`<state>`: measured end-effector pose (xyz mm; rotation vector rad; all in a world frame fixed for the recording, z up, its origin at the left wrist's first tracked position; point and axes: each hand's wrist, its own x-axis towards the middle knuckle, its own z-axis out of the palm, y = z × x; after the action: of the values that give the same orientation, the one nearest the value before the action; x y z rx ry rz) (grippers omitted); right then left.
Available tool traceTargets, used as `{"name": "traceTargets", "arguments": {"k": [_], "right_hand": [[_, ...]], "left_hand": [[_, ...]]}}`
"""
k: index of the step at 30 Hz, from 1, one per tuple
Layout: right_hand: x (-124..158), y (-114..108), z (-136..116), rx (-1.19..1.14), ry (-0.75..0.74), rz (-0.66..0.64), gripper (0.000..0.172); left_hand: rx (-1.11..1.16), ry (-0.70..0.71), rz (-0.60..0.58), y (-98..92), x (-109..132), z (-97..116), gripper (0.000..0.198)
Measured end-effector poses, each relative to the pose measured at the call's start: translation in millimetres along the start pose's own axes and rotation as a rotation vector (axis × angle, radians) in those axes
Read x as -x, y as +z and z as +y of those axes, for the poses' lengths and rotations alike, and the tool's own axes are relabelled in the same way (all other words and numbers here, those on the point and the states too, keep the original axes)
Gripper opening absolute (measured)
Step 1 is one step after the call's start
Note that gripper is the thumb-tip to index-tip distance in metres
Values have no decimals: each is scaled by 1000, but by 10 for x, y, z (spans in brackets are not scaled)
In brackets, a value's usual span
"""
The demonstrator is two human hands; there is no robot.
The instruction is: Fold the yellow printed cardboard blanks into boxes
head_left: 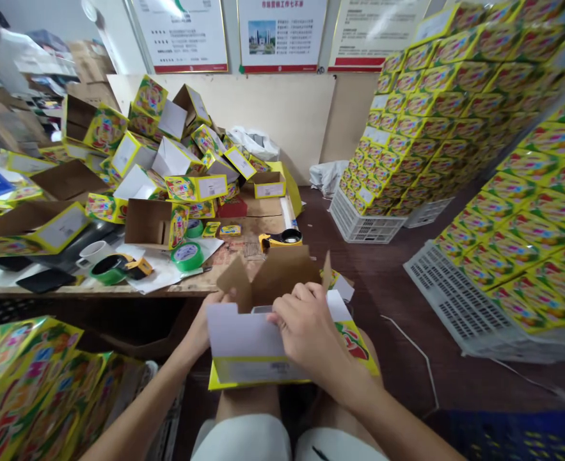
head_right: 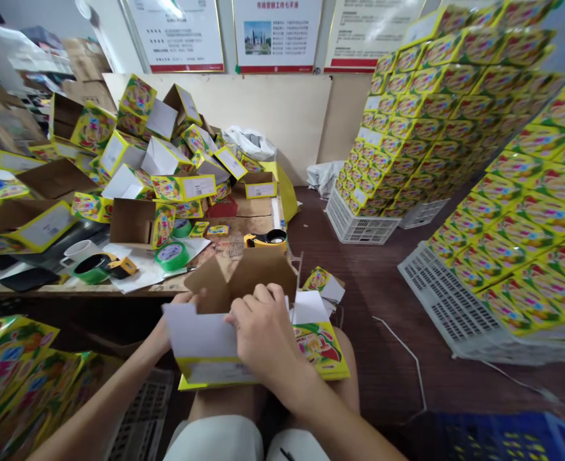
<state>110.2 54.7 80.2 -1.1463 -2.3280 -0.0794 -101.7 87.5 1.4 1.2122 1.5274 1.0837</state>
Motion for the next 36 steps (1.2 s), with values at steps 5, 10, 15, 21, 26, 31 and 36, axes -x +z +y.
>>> {"name": "traceTargets", "arguments": {"k": [5, 10, 15, 21, 26, 31, 36], "right_hand": [[107, 459, 193, 95, 147, -273, 28], [201, 258, 193, -20, 89, 125, 16], [594, 77, 247, -92, 413, 517, 62], [783, 303, 351, -338, 208, -143, 41], [510, 237, 511, -500, 524, 158, 46], [226, 269, 771, -790, 613, 229, 62], [163, 340, 827, -899, 654, 104, 57]], "left_hand": [[-8, 38, 159, 101, 195, -15, 46], [-518, 521, -229, 220, 283, 65, 62], [-886, 646, -376, 312, 206, 54, 73], [-971, 709, -405, 401, 296, 156, 64], [-962, 731, -458, 398, 343, 213, 59], [-972, 703, -465, 379, 344, 218, 58], [-960, 674, -461, 355, 375, 247, 60]]}}
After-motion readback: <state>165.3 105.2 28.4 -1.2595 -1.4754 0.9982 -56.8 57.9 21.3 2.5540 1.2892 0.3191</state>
